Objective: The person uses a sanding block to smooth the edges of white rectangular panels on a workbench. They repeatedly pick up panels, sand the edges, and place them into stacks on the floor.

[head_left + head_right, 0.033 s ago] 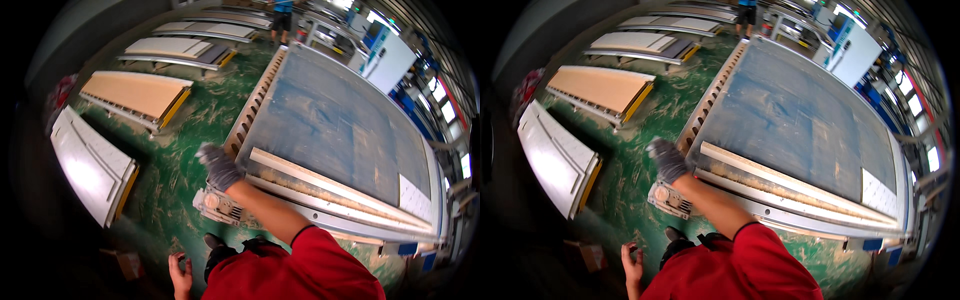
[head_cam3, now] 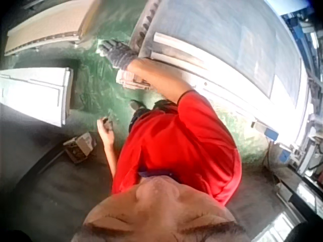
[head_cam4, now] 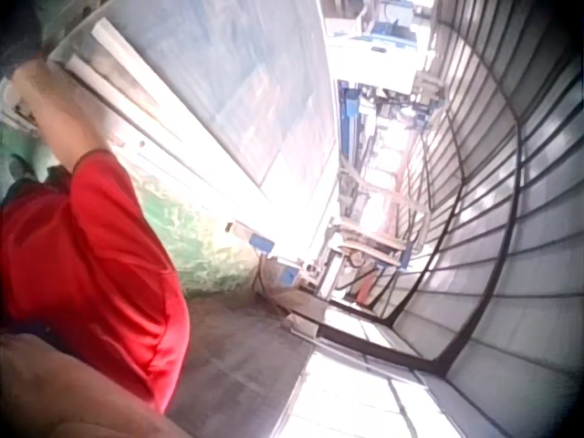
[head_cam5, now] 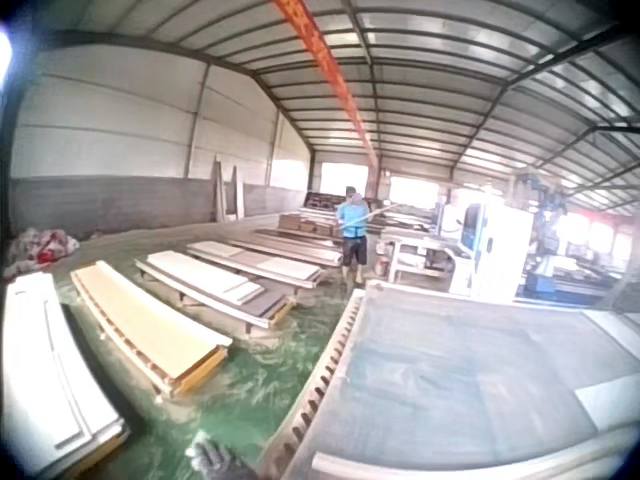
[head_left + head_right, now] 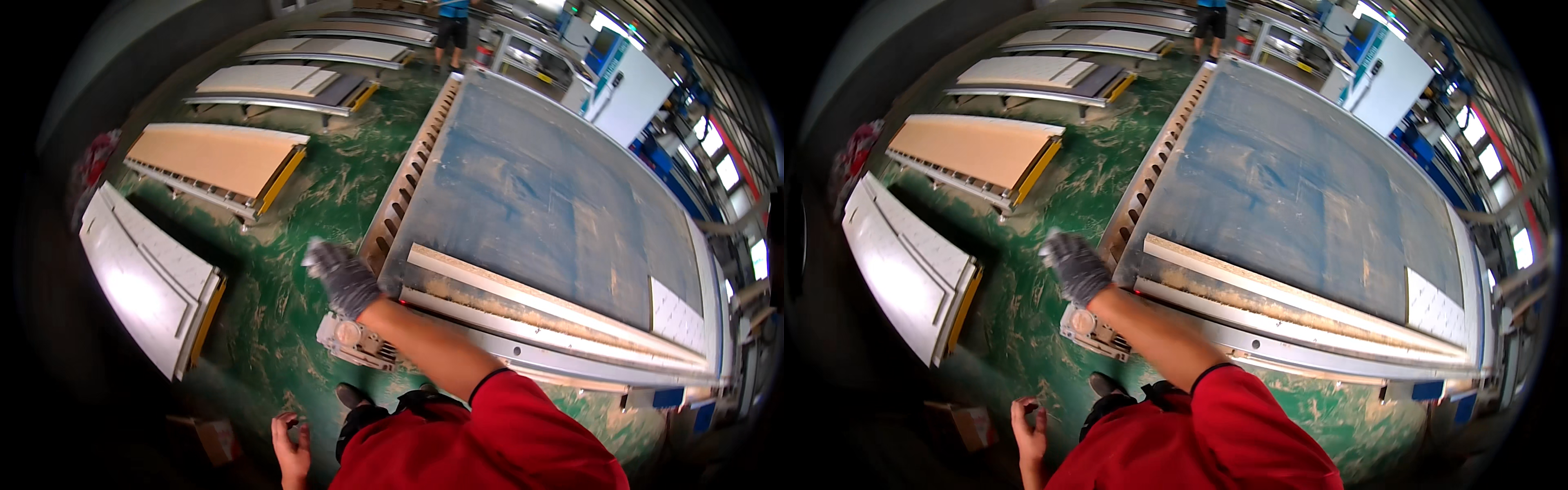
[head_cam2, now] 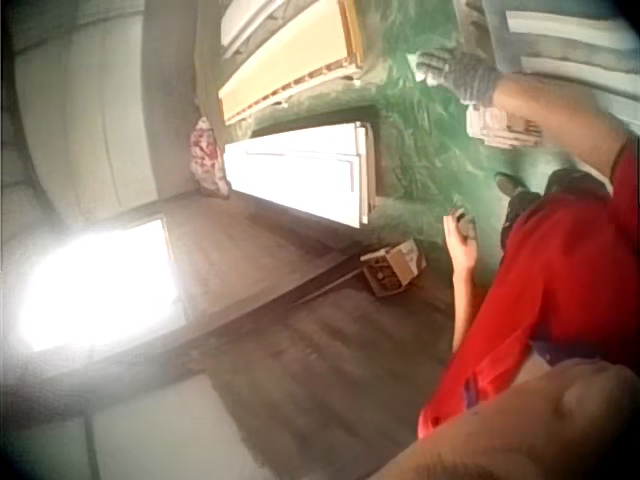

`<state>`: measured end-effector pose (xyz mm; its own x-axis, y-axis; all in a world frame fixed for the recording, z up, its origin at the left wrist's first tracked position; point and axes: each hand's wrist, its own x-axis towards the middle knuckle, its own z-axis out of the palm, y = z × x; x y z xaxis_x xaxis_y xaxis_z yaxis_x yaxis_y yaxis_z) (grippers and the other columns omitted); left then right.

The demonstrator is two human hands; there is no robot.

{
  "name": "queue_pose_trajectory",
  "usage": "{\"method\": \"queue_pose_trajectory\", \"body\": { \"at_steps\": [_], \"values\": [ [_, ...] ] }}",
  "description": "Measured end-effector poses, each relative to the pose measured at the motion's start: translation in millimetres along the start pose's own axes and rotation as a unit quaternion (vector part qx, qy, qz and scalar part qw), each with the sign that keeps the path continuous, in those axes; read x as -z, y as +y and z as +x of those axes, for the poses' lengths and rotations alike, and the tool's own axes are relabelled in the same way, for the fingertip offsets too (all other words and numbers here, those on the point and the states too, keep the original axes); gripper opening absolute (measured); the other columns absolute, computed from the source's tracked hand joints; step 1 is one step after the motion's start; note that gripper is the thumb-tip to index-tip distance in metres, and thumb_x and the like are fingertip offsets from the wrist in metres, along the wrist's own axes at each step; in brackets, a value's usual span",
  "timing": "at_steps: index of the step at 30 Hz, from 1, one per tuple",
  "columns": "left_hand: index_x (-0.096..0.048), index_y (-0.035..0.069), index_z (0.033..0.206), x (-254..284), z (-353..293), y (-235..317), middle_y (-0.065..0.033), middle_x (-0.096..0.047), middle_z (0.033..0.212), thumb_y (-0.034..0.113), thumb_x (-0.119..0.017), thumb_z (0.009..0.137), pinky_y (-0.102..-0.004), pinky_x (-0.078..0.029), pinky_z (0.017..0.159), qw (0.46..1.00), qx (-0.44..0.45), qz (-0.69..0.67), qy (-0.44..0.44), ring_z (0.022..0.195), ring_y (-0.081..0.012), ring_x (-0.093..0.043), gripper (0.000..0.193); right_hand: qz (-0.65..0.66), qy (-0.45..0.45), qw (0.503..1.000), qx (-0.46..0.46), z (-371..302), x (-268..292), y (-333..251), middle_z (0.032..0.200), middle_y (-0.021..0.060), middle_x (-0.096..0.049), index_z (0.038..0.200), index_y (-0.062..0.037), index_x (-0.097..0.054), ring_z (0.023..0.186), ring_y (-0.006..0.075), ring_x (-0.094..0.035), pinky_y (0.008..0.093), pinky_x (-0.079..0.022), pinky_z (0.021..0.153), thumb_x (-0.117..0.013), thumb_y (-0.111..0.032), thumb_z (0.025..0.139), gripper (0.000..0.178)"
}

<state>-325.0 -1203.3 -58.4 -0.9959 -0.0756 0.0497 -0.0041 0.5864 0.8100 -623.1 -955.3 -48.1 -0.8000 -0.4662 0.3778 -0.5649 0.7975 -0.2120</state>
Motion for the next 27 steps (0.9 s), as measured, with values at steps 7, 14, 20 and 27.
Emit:
{"method": "queue_pose_trajectory", "body": {
  "at_steps": [7, 14, 20, 27],
  "values": [
    [-0.056, 0.000, 0.106, 51.6, 133.6, 0.2, -0.0116, -0.055, 0.098, -0.004, -0.062, 0.083, -0.0334, -0.046, 0.081, 0.996, -0.071, 0.005, -0.047, 0.087, -0.0228, -0.055, 0.024, 0.135, 0.188, 0.972, -0.051, -18.7, 91.4, -18.6, 0.135, 0.0198, -0.055, 0.128, -0.0039, -0.057, 0.124, 0.0359, -0.053, 0.0458, -0.043, 0.107, -0.053, -0.010, 0.090, 0.038],
    [-0.057, 0.000, 0.108, -23.7, 212.2, 105.0, -0.0125, -0.057, 0.098, -0.005, -0.064, 0.083, -0.0334, -0.047, 0.079, 0.960, -0.242, -0.038, -0.134, 0.086, -0.0245, -0.057, 0.026, -0.080, 0.119, 0.974, -0.174, -224.4, 193.8, 37.3, 0.124, 0.0176, -0.061, 0.118, -0.0024, -0.057, 0.112, 0.0343, -0.060, 0.0447, -0.047, 0.101, -0.056, -0.001, 0.075, 0.043],
    [-0.058, 0.002, 0.110, -128.2, 228.9, 208.0, -0.0164, -0.059, 0.104, 0.000, -0.067, 0.081, -0.0394, -0.049, 0.082, 0.911, -0.348, -0.018, -0.219, 0.093, -0.0341, -0.059, 0.030, -0.080, 0.091, 0.952, -0.282, -325.2, 252.9, 88.4, 0.098, 0.0130, -0.068, 0.104, -0.0082, -0.062, 0.084, 0.0341, -0.063, 0.0465, -0.051, 0.079, -0.059, -0.004, 0.079, 0.025],
    [-0.055, 0.002, 0.118, -225.8, 234.5, 297.3, -0.0168, -0.058, 0.116, 0.013, -0.071, 0.082, -0.0440, -0.045, 0.093, 0.855, -0.446, 0.095, -0.246, 0.109, -0.0381, -0.054, 0.041, -0.080, 0.076, 0.946, -0.304, -373.3, 279.2, 152.7, 0.103, 0.0150, -0.069, 0.117, -0.0122, -0.064, 0.098, 0.0350, -0.063, 0.0479, -0.048, 0.093, -0.061, -0.010, 0.081, 0.036]
  ]
}}
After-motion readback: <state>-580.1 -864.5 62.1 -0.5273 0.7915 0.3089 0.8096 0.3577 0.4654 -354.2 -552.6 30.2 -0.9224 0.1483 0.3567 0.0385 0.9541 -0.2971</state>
